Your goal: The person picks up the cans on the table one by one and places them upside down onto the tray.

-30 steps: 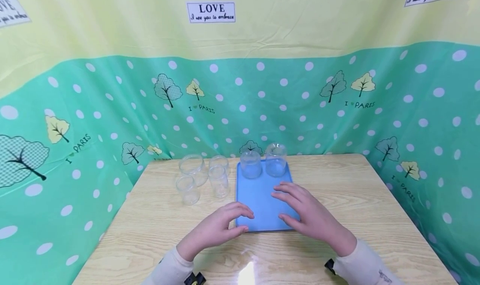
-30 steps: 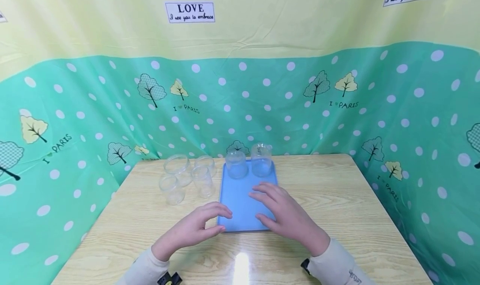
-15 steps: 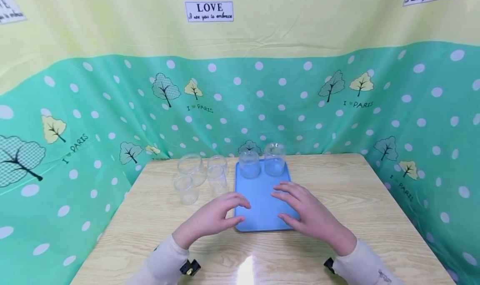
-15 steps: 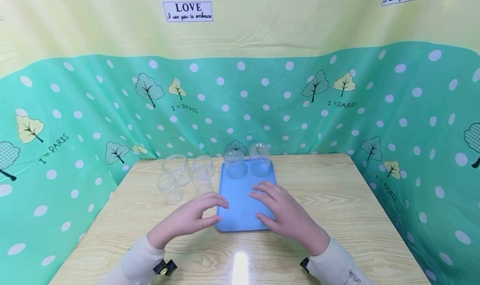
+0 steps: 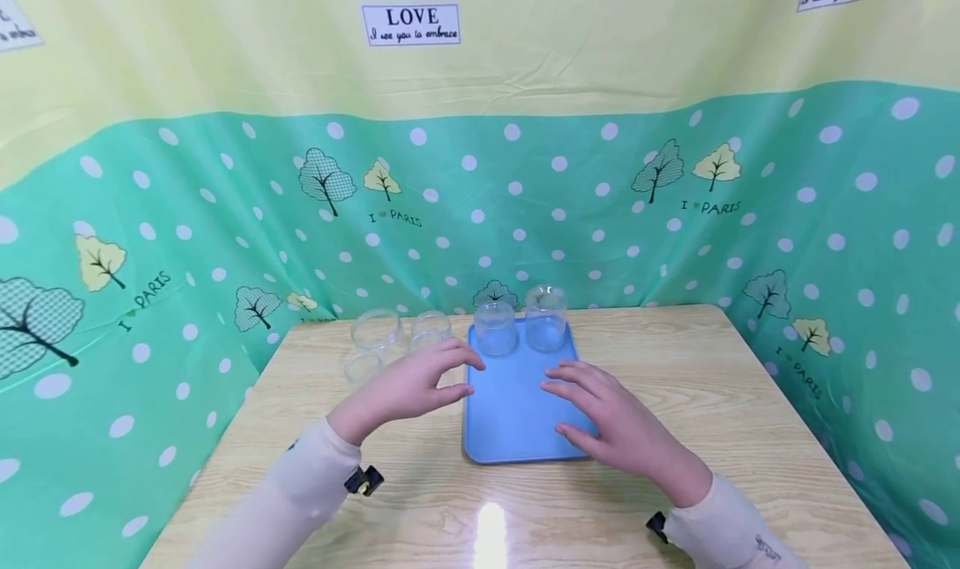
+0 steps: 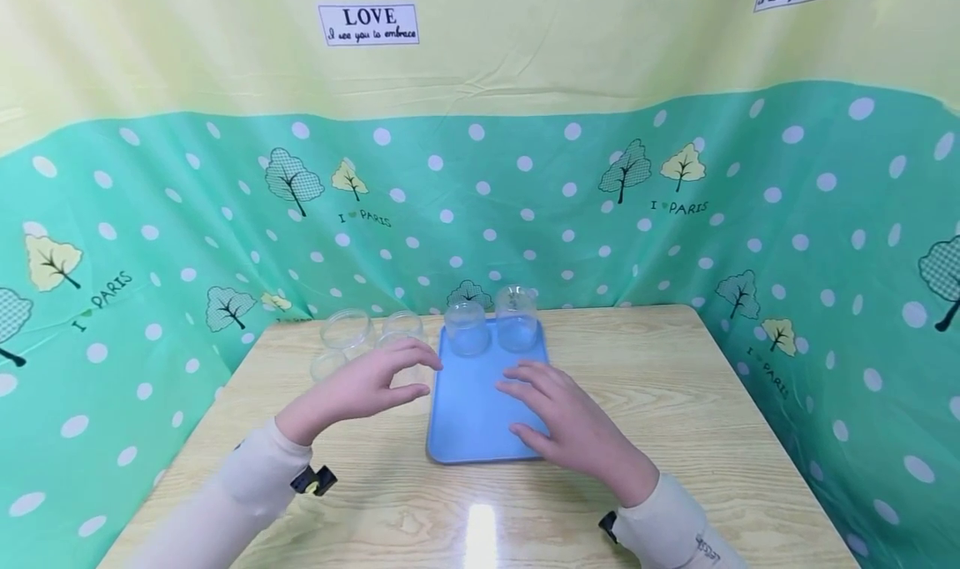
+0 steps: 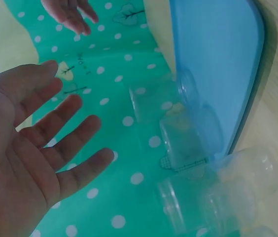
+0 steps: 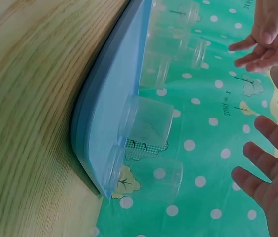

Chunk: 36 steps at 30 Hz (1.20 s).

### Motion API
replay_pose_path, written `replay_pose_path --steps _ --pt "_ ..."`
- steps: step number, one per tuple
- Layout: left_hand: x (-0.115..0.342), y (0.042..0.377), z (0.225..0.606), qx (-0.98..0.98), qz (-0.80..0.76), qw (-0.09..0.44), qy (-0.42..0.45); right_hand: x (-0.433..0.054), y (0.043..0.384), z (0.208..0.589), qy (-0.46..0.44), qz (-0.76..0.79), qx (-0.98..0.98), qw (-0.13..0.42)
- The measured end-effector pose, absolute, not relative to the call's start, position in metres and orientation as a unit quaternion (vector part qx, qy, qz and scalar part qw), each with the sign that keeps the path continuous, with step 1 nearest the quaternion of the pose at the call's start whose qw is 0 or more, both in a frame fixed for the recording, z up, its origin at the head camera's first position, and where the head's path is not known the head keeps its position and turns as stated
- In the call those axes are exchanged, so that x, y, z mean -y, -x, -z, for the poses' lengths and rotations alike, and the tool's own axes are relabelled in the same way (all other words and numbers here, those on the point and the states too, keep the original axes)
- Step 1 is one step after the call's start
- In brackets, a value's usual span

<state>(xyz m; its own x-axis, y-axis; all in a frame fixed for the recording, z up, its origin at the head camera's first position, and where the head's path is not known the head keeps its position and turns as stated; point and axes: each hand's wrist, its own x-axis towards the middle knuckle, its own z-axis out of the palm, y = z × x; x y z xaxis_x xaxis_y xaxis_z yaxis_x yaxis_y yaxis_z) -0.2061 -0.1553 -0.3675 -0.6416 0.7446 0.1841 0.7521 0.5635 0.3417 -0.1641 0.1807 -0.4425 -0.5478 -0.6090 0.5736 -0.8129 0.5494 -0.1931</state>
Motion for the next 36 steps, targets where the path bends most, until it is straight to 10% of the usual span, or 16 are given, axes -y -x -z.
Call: replay_pose_path --steps 19,36 --pt "0.173 0.262 0.365 0.916 0.091 0.027 0.390 -0.181 0.164 0.446 -0.428 -0.219 0.848 0.223" --pt "0.189 0.288 0.363 0.924 0.067 -0.079 0.369 -0.178 0.166 0.449 -0.428 -0.219 0.851 0.213"
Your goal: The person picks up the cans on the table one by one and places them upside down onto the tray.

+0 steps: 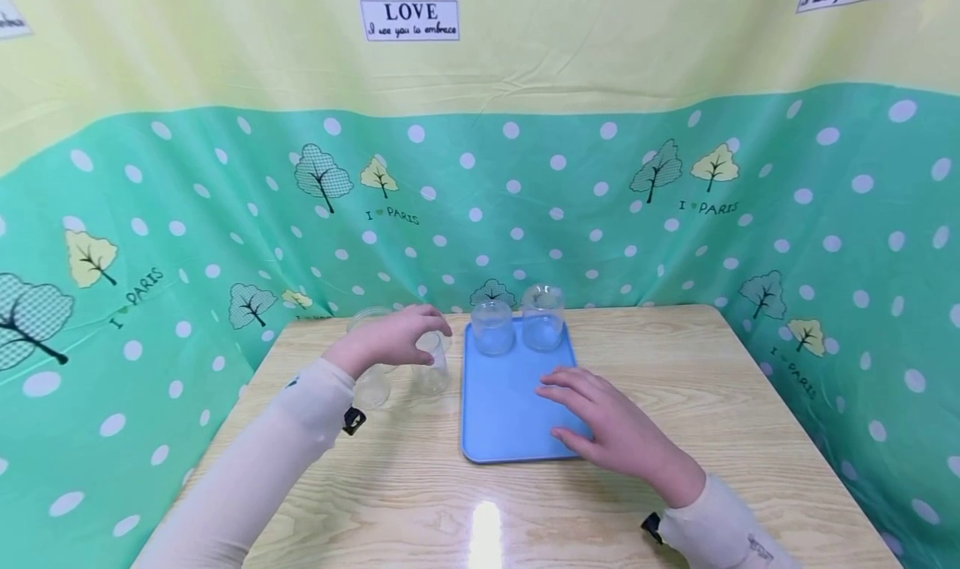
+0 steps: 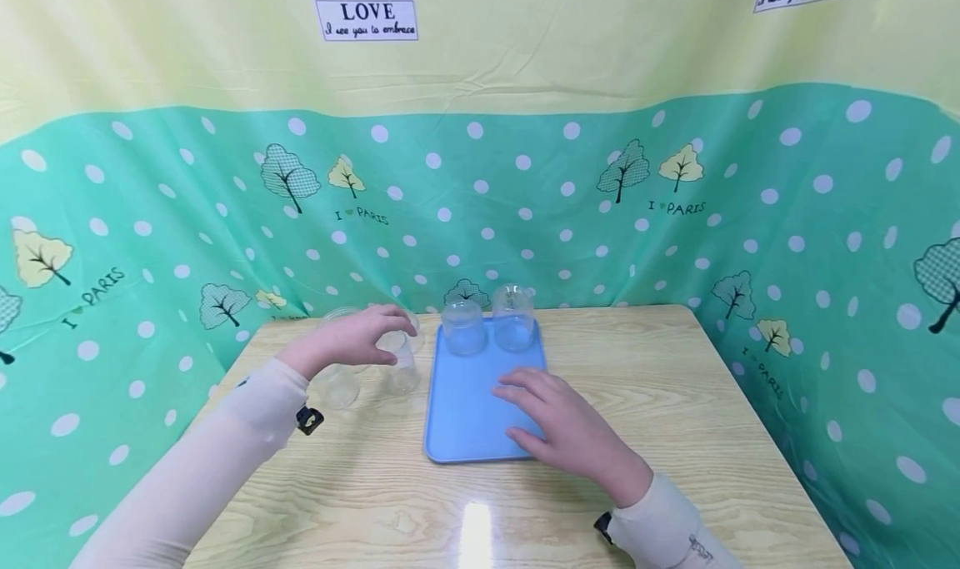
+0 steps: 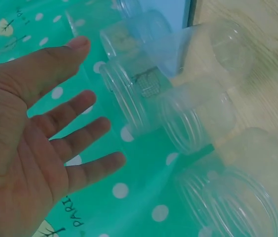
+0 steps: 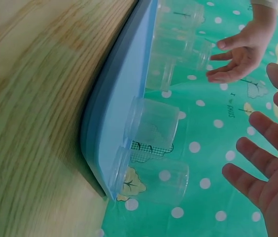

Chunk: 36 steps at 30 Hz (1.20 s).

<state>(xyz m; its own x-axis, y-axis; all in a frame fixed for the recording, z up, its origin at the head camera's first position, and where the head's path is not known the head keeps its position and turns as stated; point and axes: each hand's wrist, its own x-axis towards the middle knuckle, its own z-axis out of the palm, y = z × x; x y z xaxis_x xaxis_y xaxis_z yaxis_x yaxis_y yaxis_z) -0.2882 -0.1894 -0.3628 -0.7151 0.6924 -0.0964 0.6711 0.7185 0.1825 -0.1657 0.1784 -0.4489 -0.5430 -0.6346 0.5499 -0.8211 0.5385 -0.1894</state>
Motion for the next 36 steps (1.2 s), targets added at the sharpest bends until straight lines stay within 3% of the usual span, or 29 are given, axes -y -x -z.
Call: replay_pose_path --steps 36 --pt "0.194 0.304 0.379 -0.928 -0.040 0.105 -0.356 -0.179 0.167 0.452 -0.411 -0.204 0.871 0.176"
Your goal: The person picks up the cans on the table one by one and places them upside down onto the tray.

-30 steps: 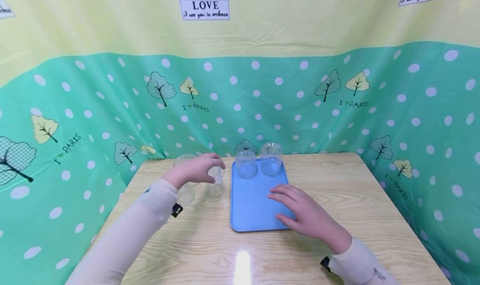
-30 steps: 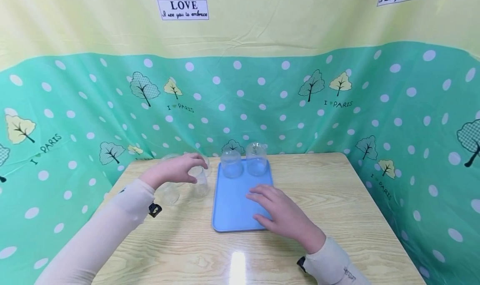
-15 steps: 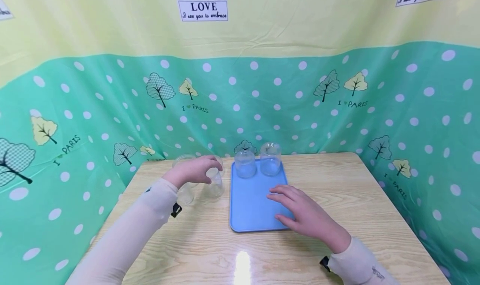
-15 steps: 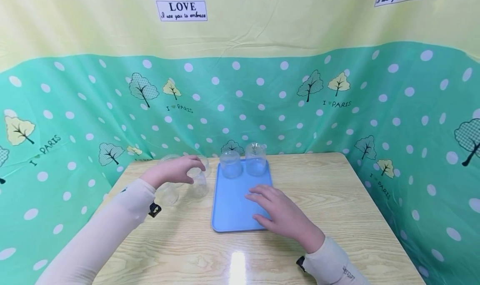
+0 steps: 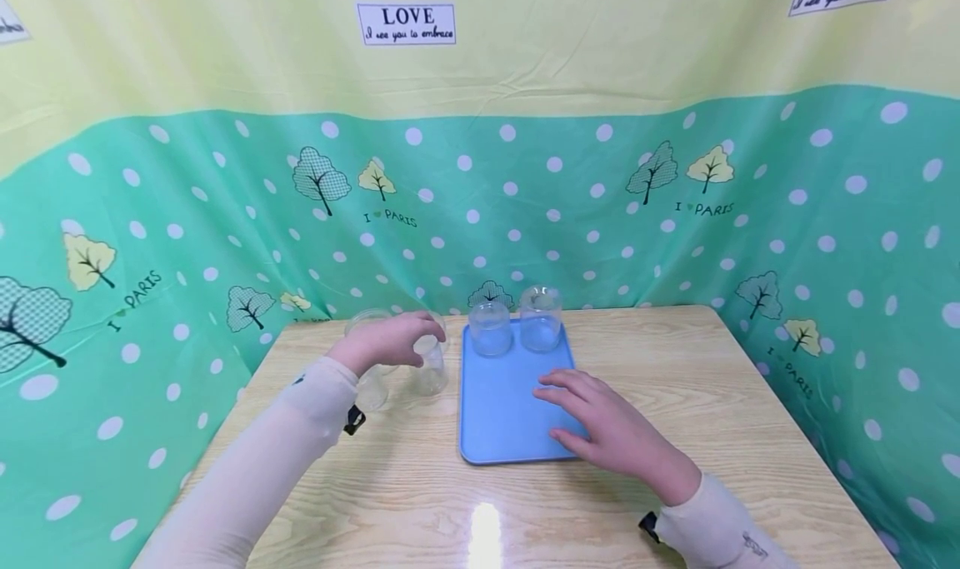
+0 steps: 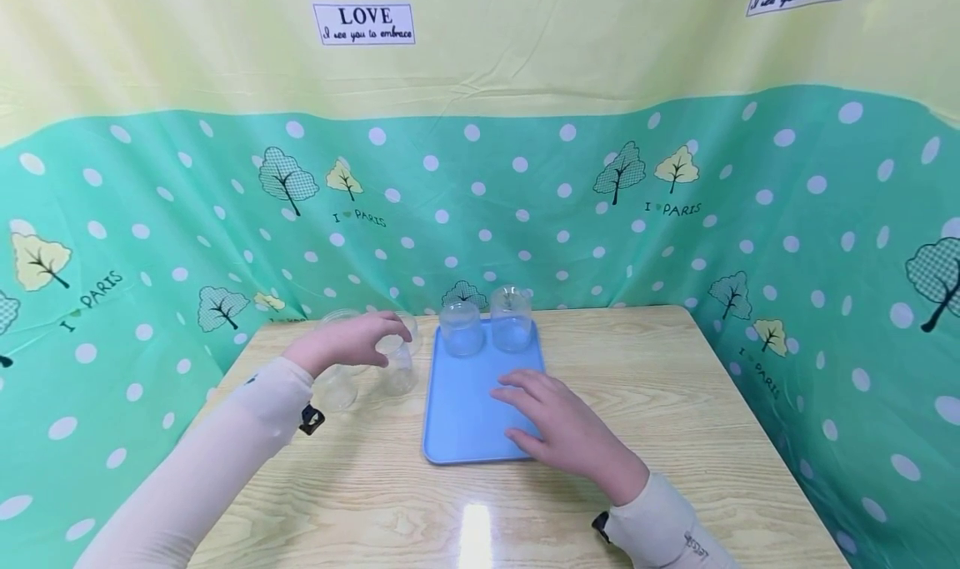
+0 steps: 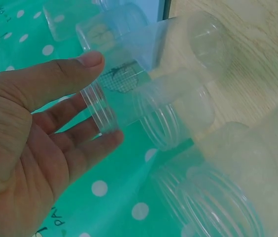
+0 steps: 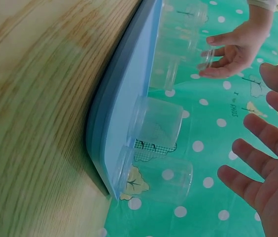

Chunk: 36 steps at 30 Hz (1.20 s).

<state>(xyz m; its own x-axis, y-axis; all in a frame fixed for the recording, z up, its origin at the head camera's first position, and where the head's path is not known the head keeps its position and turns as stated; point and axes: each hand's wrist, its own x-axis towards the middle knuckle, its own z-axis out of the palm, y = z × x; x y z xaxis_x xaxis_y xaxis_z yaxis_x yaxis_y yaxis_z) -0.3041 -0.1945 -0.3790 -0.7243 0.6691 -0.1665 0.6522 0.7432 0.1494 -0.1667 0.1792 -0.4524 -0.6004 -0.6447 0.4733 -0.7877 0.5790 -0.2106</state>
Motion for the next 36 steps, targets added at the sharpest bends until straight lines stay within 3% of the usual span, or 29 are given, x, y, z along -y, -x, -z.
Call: replay_pose_path --steps 21,36 --pt "0.194 0.295 0.374 -0.926 -0.058 0.098 -0.361 -0.179 0.168 0.450 -0.410 -0.206 0.871 0.175" --pt "0.195 0.281 0.342 -0.927 -0.081 0.041 -0.365 -0.181 0.167 0.451 -0.406 -0.208 0.869 0.189"
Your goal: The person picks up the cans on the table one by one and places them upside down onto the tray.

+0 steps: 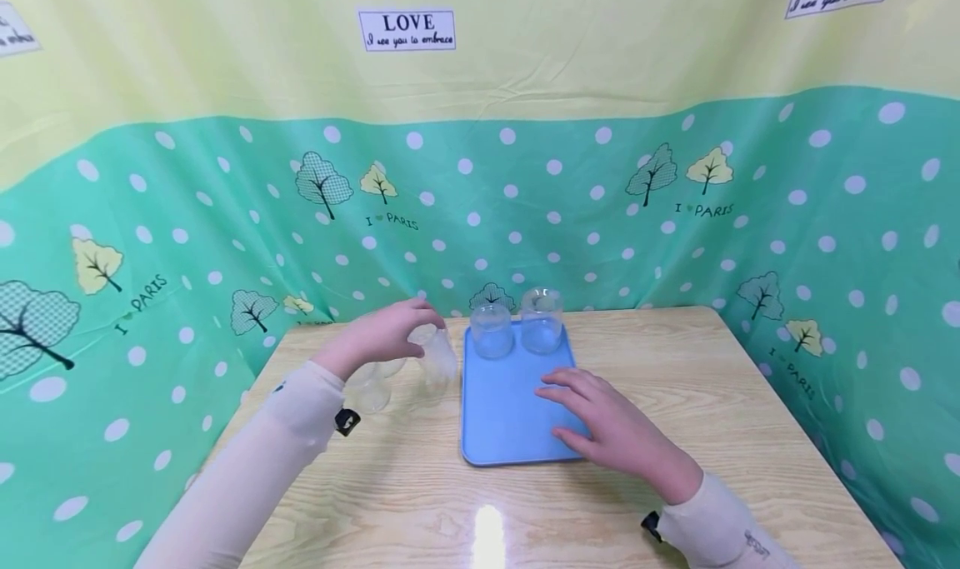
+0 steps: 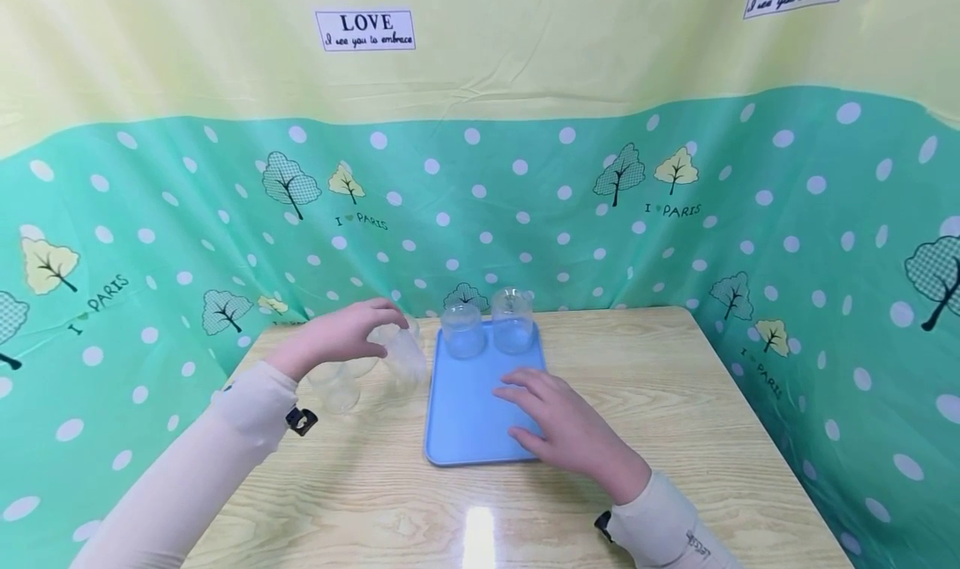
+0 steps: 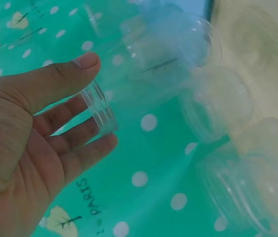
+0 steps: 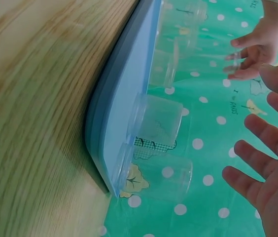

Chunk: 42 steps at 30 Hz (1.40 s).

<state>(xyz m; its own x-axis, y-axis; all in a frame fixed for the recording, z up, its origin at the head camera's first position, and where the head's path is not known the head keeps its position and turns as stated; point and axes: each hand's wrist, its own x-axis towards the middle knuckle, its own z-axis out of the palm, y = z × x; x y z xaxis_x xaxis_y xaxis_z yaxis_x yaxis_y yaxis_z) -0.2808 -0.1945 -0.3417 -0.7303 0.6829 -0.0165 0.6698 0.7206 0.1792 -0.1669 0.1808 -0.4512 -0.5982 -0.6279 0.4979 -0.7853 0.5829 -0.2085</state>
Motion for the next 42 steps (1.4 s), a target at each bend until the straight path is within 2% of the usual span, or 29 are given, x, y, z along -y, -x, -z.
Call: replay_pose_path --steps 13,26,35,42 --pt "0.207 0.270 0.323 -0.932 -0.135 -0.007 -0.336 -0.187 0.170 0.446 -0.391 -0.215 0.871 0.205" --pt "0.218 0.234 0.347 -0.887 -0.251 -0.084 -0.379 -0.194 0.172 0.438 -0.387 -0.226 0.869 0.207" --pt "0.207 0.218 0.358 -0.825 -0.302 -0.187 -0.440 -0.200 0.174 0.434 -0.389 -0.239 0.861 0.224" --pt "0.199 0.206 0.374 -0.775 -0.388 -0.210 -0.453 -0.206 0.173 0.427 -0.385 -0.251 0.858 0.231"
